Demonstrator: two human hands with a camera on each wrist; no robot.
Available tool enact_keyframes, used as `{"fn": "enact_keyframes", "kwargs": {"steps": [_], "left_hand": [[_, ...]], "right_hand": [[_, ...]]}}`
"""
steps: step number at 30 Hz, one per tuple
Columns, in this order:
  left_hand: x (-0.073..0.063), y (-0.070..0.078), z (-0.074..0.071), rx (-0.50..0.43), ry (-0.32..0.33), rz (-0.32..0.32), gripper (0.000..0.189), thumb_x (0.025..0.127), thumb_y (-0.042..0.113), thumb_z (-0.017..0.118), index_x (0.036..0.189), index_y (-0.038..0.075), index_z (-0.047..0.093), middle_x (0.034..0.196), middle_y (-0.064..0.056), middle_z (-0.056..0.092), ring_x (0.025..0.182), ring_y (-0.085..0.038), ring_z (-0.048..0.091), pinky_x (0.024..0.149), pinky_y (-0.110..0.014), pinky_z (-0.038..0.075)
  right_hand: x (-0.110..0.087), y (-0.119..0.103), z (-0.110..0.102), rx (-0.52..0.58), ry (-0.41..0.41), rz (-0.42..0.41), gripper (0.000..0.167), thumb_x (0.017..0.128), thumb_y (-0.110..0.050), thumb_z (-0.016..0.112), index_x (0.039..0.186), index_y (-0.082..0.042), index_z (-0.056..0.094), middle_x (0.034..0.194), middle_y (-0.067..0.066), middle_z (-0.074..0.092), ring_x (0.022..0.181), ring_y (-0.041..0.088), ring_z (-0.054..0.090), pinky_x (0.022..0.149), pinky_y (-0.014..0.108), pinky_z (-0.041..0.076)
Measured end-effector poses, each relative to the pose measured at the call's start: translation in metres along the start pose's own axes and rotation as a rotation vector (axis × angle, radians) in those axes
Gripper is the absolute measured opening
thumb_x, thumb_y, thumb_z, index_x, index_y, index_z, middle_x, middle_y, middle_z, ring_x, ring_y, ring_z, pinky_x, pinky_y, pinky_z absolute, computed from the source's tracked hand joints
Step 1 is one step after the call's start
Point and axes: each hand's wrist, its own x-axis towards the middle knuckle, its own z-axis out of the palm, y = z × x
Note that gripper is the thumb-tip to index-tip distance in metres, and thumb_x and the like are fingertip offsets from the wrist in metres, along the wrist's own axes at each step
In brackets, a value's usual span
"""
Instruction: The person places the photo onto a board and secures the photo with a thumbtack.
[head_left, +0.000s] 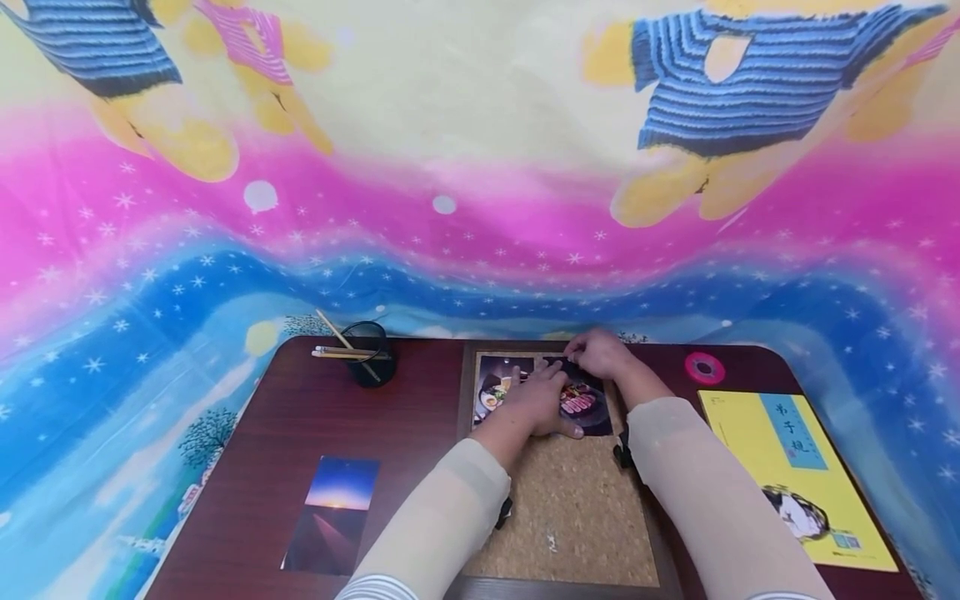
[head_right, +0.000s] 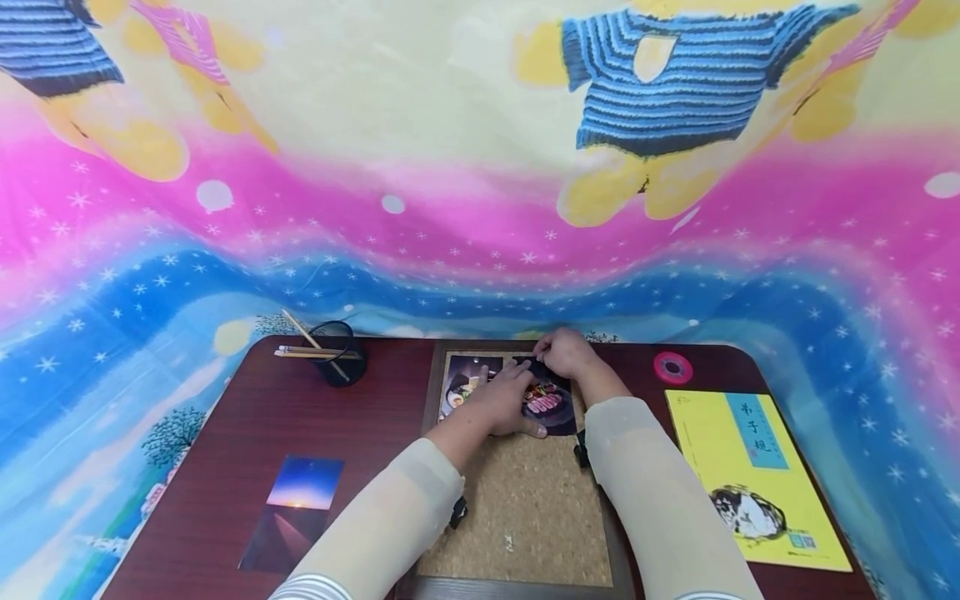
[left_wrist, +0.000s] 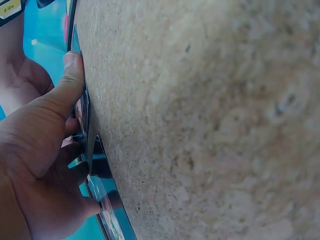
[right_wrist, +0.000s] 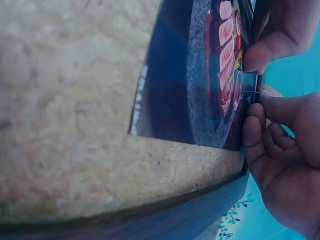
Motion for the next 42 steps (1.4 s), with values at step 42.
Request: {"fn": "enact_keyframes", "kwargs": {"steps": [42], "left_hand": [[-0.008,0.001,-0.003,-0.018,-0.009,0.031,0.104,0.079,0.078,0.069,0.162,0.024,0.038,0.173,-0.002,0.019,0.159,-0.027,0.012,0.125,-0.062,0.010]], "right_hand": [[0.000,-0.003,0.008,0.037,0.070,0.030,0.018,0.100,-0.009,0.062,0.105,-0.006,0.079,0.103,0.012,0.074,0.104,0.032,0.067,0.087,0.045,0.056]]}}
